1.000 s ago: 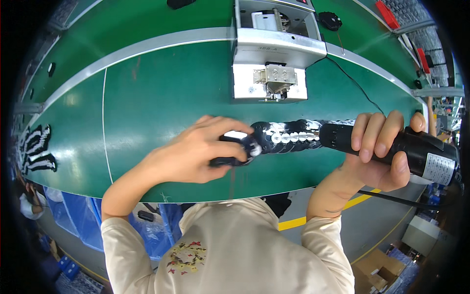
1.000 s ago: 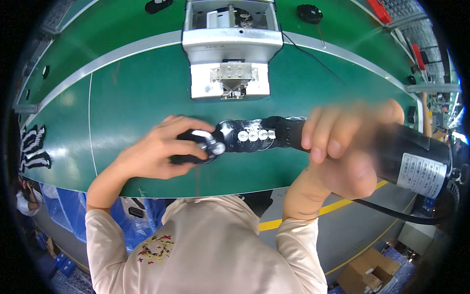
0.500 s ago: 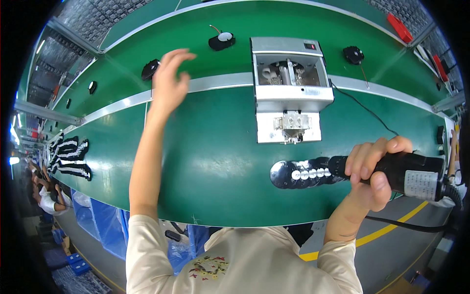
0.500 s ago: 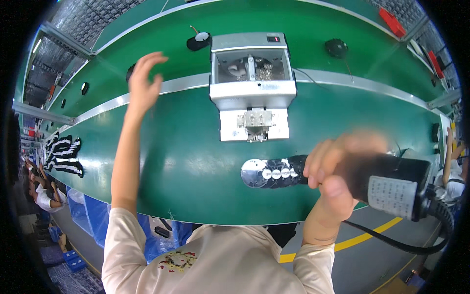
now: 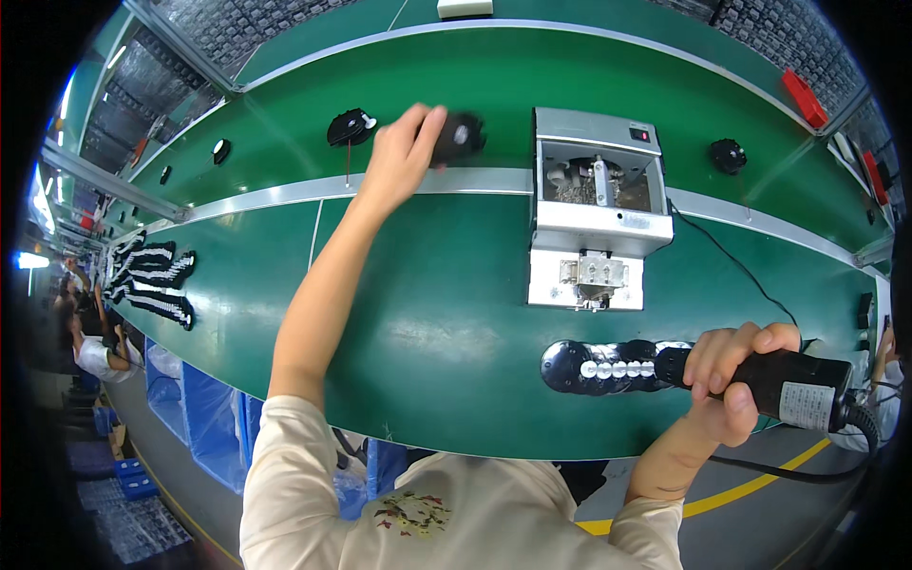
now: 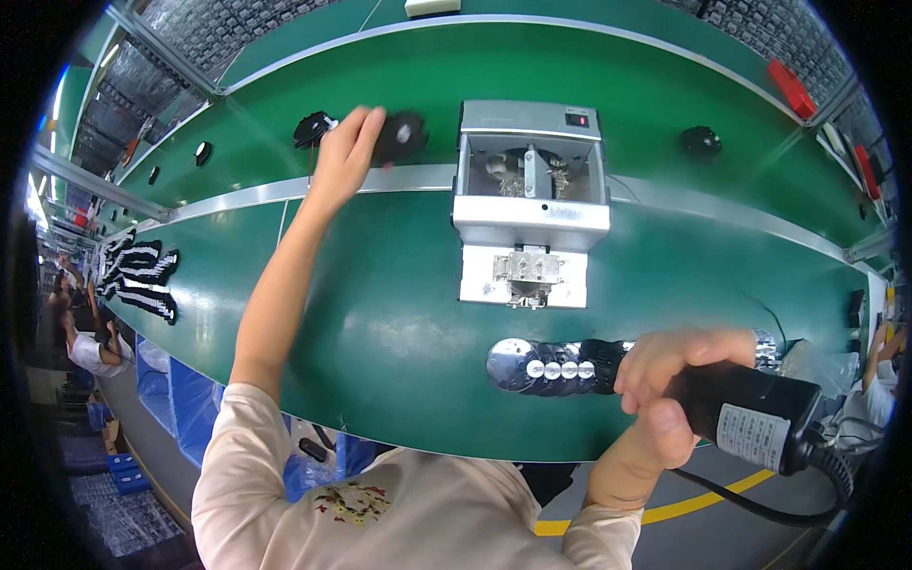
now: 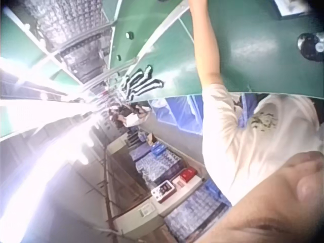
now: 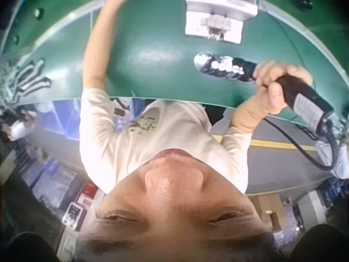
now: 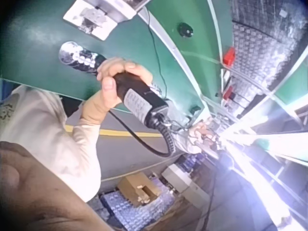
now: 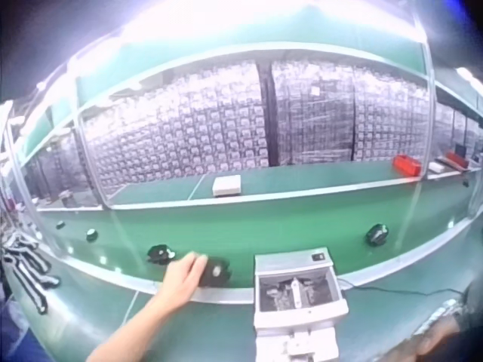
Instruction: The recorder uses an electric screwdriver to assemble components of an electronic fan/motor assembly on a factory production line.
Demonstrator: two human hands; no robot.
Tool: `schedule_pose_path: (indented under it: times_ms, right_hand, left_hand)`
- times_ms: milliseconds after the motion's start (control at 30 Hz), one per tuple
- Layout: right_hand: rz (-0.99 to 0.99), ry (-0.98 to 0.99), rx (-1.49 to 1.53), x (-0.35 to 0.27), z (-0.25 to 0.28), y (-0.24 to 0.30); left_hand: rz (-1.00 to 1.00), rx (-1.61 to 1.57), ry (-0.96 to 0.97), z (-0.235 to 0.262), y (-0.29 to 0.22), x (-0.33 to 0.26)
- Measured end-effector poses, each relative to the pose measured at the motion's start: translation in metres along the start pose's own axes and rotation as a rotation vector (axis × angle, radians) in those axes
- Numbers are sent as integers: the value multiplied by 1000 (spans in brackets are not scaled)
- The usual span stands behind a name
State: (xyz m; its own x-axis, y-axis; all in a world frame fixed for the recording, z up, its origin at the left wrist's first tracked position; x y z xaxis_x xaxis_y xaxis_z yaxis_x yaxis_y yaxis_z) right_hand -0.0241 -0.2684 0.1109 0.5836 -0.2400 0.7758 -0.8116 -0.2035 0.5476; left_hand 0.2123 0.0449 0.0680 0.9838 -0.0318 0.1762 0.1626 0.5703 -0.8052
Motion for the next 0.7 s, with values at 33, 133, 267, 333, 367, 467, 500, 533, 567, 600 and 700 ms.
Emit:
schedule_pose_path:
  times_ms: [33,133,267,333,367,467,500,533,567,600,700]
  right_hand:
    - [-11,29,11,-1,2,2]
    - [-35,123,65,0,1,0]
    - [-41,186,85,4,-1,-1]
    - [-23,131,60,2,-6,-2]
    - [-16,103,33,0,-7,-1]
    - [-56,78,58,-1,-11,-1]
    - [-77,80,37,-2,-10,-1]
    - [-74,85,48,-2,-10,0]
    - [-67,110,65,-1,-8,-2]
    - [-60,135,83,0,-6,-2]
    - [-44,207,111,2,-2,-3]
  left_hand:
    - [-67,110,-11,8,6,-19]
    - [40,200,200,29,25,-80]
    - [-55,295,94,39,42,-109]
    - [-100,217,94,50,33,-116]
    - [-174,220,169,53,26,-121]
    - [-198,240,352,56,26,-135]
    - [-174,251,405,51,27,-140]
    - [-213,228,421,45,18,-148]
    - [-253,211,435,40,9,-157]
    - [-291,194,448,32,1,-166]
    - [-414,60,534,-9,-21,-197]
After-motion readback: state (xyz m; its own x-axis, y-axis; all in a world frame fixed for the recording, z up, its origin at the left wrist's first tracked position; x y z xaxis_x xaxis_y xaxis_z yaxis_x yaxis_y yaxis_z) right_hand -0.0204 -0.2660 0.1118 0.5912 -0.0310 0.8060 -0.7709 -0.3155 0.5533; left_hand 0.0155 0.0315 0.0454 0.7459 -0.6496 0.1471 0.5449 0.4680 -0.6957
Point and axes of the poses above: each hand's wrist, its own x-axis towards the middle knuckle, its own z-axis out of the back of the hand, y = z × x, the point moved 1 cm from there along x, towards the middle knuckle, and after that the axes turned 15 degrees about z, right-handed, at the moved point
